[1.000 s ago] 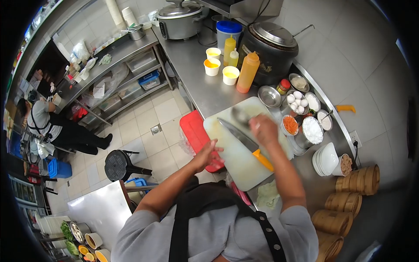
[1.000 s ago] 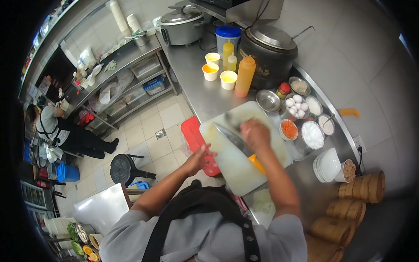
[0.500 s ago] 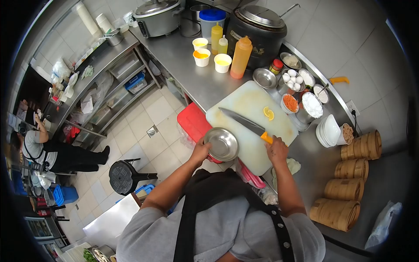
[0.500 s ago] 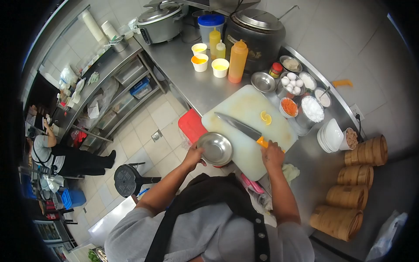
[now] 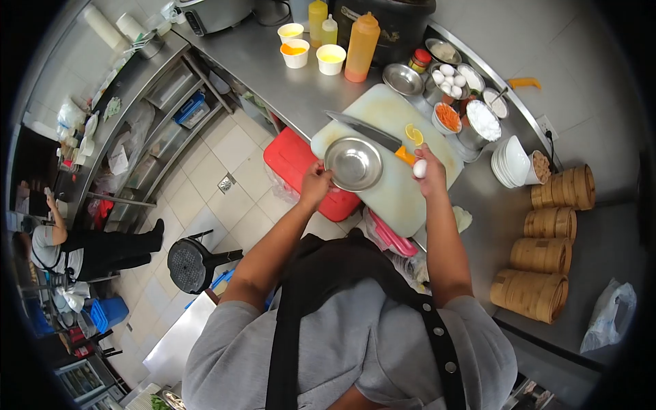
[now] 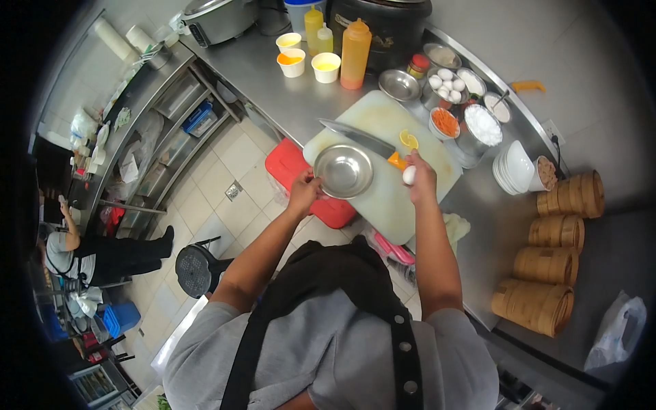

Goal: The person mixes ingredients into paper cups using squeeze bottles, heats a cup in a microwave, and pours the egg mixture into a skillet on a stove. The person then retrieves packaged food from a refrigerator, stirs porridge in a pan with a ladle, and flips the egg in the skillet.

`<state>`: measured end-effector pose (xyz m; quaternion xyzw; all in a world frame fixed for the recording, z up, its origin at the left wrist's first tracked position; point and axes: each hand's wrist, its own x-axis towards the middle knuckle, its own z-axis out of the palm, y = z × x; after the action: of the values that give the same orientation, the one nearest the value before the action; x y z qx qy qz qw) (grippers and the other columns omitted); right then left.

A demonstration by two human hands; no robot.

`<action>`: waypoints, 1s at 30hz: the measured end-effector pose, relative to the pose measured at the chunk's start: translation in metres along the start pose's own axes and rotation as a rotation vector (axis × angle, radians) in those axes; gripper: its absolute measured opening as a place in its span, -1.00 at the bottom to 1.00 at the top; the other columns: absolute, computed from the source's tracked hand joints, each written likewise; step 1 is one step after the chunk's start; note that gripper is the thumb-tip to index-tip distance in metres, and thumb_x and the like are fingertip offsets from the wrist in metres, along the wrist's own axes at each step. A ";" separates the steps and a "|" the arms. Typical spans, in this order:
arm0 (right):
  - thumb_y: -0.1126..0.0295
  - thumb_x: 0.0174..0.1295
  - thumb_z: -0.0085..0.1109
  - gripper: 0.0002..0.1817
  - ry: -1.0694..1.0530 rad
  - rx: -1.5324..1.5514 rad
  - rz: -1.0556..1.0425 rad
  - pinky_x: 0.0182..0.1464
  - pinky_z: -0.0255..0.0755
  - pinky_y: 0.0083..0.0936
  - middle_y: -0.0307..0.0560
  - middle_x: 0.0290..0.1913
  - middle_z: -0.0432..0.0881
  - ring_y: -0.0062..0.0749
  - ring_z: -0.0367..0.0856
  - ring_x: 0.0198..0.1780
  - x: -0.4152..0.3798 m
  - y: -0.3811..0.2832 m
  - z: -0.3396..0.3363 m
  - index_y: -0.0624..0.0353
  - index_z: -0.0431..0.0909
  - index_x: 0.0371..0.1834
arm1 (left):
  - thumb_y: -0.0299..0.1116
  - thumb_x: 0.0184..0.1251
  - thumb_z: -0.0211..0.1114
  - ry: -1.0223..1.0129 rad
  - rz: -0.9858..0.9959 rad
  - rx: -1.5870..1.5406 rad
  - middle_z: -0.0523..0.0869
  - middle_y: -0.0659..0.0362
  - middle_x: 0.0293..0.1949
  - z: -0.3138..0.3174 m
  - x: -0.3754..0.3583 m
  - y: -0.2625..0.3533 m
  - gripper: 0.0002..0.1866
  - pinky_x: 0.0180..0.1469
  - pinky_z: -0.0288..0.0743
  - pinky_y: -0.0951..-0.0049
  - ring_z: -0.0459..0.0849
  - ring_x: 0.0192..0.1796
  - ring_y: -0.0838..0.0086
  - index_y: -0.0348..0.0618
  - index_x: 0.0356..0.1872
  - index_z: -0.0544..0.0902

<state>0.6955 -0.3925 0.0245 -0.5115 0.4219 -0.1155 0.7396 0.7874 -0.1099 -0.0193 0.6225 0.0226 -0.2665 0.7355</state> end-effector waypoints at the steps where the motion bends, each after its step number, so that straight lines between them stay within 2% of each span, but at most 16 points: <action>1: 0.14 0.17 0.27 -0.61 -0.147 0.356 0.120 -0.13 0.53 -0.30 -0.18 -0.32 0.56 -0.25 0.63 -0.18 -0.008 0.006 -0.008 0.17 0.52 -0.07 | -0.46 0.32 0.15 -0.022 -0.018 0.002 0.56 0.09 -0.30 -0.002 0.005 -0.003 -0.68 -0.39 0.70 0.40 0.61 -0.47 0.48 -0.31 0.07 0.44; 5: 0.30 0.22 0.25 -0.56 -0.353 0.410 0.110 0.06 0.55 -0.31 -0.02 -0.16 0.56 -0.29 0.62 -0.20 -0.052 0.031 -0.012 0.27 0.38 0.08 | -0.45 0.34 0.15 -0.059 -0.053 -0.013 0.58 0.09 -0.30 0.002 -0.002 -0.005 -0.69 -0.38 0.70 0.40 0.66 -0.42 0.42 -0.30 0.06 0.44; 8: 0.28 0.21 0.27 -0.54 -0.172 -0.156 -0.214 -0.13 0.59 -0.39 -0.03 -0.19 0.58 -0.38 0.61 -0.27 -0.065 0.057 -0.011 0.30 0.39 0.07 | -0.39 0.36 0.16 -0.122 -0.113 0.019 0.61 0.08 -0.28 0.000 -0.011 0.003 -0.69 -0.39 0.67 0.40 0.70 -0.38 0.38 -0.29 0.06 0.45; 9: 0.26 0.20 0.29 -0.53 -0.093 -0.437 -0.365 -0.30 0.56 -0.51 -0.11 -0.27 0.59 -0.50 0.59 -0.33 -0.068 0.061 -0.012 0.28 0.40 0.08 | -0.36 0.37 0.16 -0.131 -0.131 0.043 0.62 0.07 -0.27 -0.001 -0.012 0.004 -0.68 -0.40 0.65 0.41 0.70 -0.38 0.37 -0.29 0.06 0.45; 12: 0.23 0.24 0.25 -0.60 -0.054 -0.654 -0.315 -0.42 0.45 -0.62 -0.19 -0.34 0.60 -0.61 0.54 -0.41 -0.057 0.080 -0.021 0.19 0.43 0.05 | -0.27 0.39 0.15 -0.127 -0.155 0.110 0.64 0.06 -0.23 -0.004 -0.012 0.003 -0.66 -0.44 0.61 0.43 0.71 -0.37 0.38 -0.26 0.08 0.46; 14: 0.18 0.29 0.18 -0.67 -0.162 -0.099 -0.003 -0.50 0.36 -0.59 -0.24 -0.38 0.59 -0.61 0.47 -0.50 -0.068 0.070 -0.017 0.12 0.45 -0.01 | -0.23 0.38 0.16 -0.051 -0.137 0.120 0.66 0.06 -0.21 -0.024 -0.019 0.006 -0.64 -0.45 0.59 0.45 0.71 -0.39 0.39 -0.23 0.08 0.48; 16: 0.16 0.30 0.14 -0.69 -0.246 0.164 0.127 -0.51 0.32 -0.57 -0.22 -0.37 0.58 -0.58 0.43 -0.52 -0.065 0.062 -0.015 0.10 0.44 -0.03 | -0.20 0.36 0.19 -0.067 -0.116 0.111 0.67 0.07 -0.21 -0.023 -0.021 0.008 -0.63 -0.47 0.59 0.46 0.71 -0.42 0.38 -0.21 0.07 0.50; 17: 0.15 0.31 0.13 -0.70 -0.244 0.300 0.177 -0.52 0.29 -0.56 -0.21 -0.36 0.57 -0.57 0.41 -0.53 -0.065 0.055 -0.022 0.09 0.44 -0.05 | -0.21 0.36 0.18 -0.010 -0.135 0.129 0.68 0.08 -0.23 -0.029 -0.022 0.008 -0.65 -0.48 0.56 0.47 0.70 -0.43 0.41 -0.18 0.06 0.53; 20: 0.16 0.33 0.07 -0.70 -0.320 0.245 0.042 -0.50 0.32 -0.59 -0.16 -0.32 0.58 -0.56 0.47 -0.48 -0.052 0.045 -0.022 0.07 0.44 0.00 | -0.23 0.38 0.14 0.010 -0.143 0.114 0.68 0.07 -0.20 -0.053 -0.029 -0.008 -0.63 -0.42 0.58 0.45 0.70 -0.37 0.41 -0.19 0.12 0.49; 21: 0.27 0.28 0.09 -0.72 -0.343 0.153 -0.041 -0.46 0.33 -0.55 -0.13 -0.27 0.55 -0.54 0.45 -0.45 -0.051 0.033 -0.016 0.10 0.40 -0.01 | -0.23 0.36 0.15 0.027 -0.152 0.107 0.67 0.07 -0.21 -0.061 -0.037 -0.008 -0.62 -0.40 0.58 0.44 0.70 -0.37 0.39 -0.21 0.10 0.49; 24: 0.31 0.27 0.08 -0.74 -0.337 0.073 -0.093 -0.46 0.34 -0.55 -0.13 -0.29 0.56 -0.53 0.47 -0.45 -0.037 0.004 0.000 0.15 0.41 -0.03 | -0.20 0.34 0.15 0.100 -0.216 0.104 0.66 0.08 -0.24 -0.084 -0.056 -0.024 -0.64 -0.41 0.59 0.42 0.70 -0.37 0.38 -0.20 0.04 0.50; 26: 0.26 0.26 0.13 -0.74 -0.343 0.101 -0.128 -0.44 0.39 -0.56 -0.17 -0.32 0.58 -0.52 0.52 -0.45 -0.003 0.001 -0.005 0.14 0.47 -0.08 | -0.18 0.33 0.15 0.185 -0.242 0.071 0.65 0.08 -0.25 -0.110 -0.073 -0.038 -0.65 -0.42 0.59 0.41 0.69 -0.37 0.38 -0.19 0.01 0.50; 27: 0.24 0.29 0.11 -0.75 -0.387 0.059 -0.154 -0.39 0.38 -0.60 -0.21 -0.30 0.59 -0.57 0.52 -0.39 0.019 0.000 -0.001 0.11 0.49 -0.07 | -0.23 0.35 0.11 0.231 -0.243 0.039 0.64 0.12 -0.29 -0.127 -0.085 -0.051 -0.68 -0.48 0.56 0.41 0.68 -0.41 0.43 -0.13 0.05 0.48; 28: 0.19 0.37 0.00 -0.74 -0.385 0.064 -0.240 -0.22 0.49 -0.52 -0.18 -0.13 0.63 -0.50 0.60 -0.20 0.062 0.014 -0.013 0.07 0.52 -0.04 | -0.19 0.36 0.11 0.258 -0.245 0.006 0.64 0.13 -0.28 -0.137 -0.093 -0.064 -0.67 -0.48 0.55 0.39 0.68 -0.41 0.43 -0.10 0.06 0.47; 30: 0.16 0.42 -0.11 -0.64 -0.438 -0.050 -0.232 -0.09 0.47 -0.54 -0.12 -0.04 0.59 -0.48 0.58 -0.06 0.085 0.002 -0.015 0.12 0.46 0.12 | -0.15 0.34 0.12 0.379 -0.256 -0.010 0.63 0.13 -0.25 -0.153 -0.113 -0.090 -0.66 -0.47 0.55 0.39 0.67 -0.41 0.42 -0.06 0.05 0.47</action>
<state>0.7365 -0.4525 -0.0214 -0.5874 0.1926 -0.0756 0.7824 0.6980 0.0659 -0.0938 0.6498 0.2405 -0.2361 0.6813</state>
